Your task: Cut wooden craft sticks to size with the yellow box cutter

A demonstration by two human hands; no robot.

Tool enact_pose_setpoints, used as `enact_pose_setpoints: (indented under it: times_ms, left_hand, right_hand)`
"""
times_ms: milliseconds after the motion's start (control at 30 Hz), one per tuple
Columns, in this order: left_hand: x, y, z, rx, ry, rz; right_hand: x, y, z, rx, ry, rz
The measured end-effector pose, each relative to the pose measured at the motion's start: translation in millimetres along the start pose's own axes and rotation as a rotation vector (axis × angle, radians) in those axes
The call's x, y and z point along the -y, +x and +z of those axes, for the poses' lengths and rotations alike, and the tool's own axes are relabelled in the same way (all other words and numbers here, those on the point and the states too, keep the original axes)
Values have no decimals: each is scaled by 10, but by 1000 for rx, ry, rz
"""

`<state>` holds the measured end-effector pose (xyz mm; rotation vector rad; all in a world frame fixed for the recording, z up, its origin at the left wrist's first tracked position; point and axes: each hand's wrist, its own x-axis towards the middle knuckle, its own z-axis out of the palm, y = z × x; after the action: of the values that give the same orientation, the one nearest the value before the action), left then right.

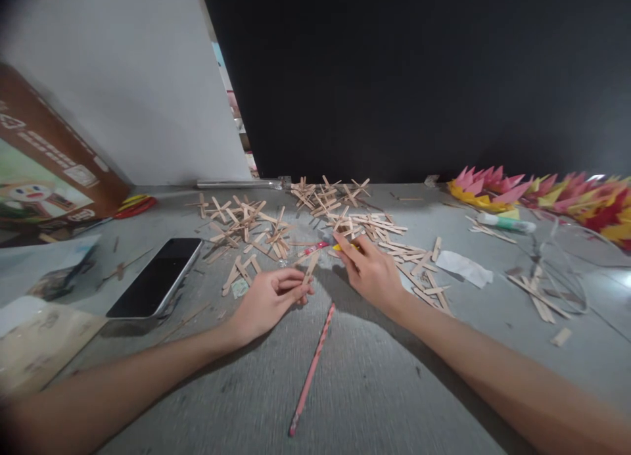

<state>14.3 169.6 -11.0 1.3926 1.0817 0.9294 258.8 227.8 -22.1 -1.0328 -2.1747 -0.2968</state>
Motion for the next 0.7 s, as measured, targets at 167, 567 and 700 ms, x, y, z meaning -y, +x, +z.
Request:
enact_pose_setpoints:
  times_ms: [167, 567, 700]
  left_hand:
    - [-50, 16, 1, -58, -55, -1]
    - [-61, 8, -12, -167, -185, 14]
    - [-54, 11, -20, -177, -155, 32]
  right_hand:
    - [20, 25, -39, 42, 235, 31]
    - [17, -57, -99, 154, 459, 39]
    - [20, -52, -95, 174, 454, 39]
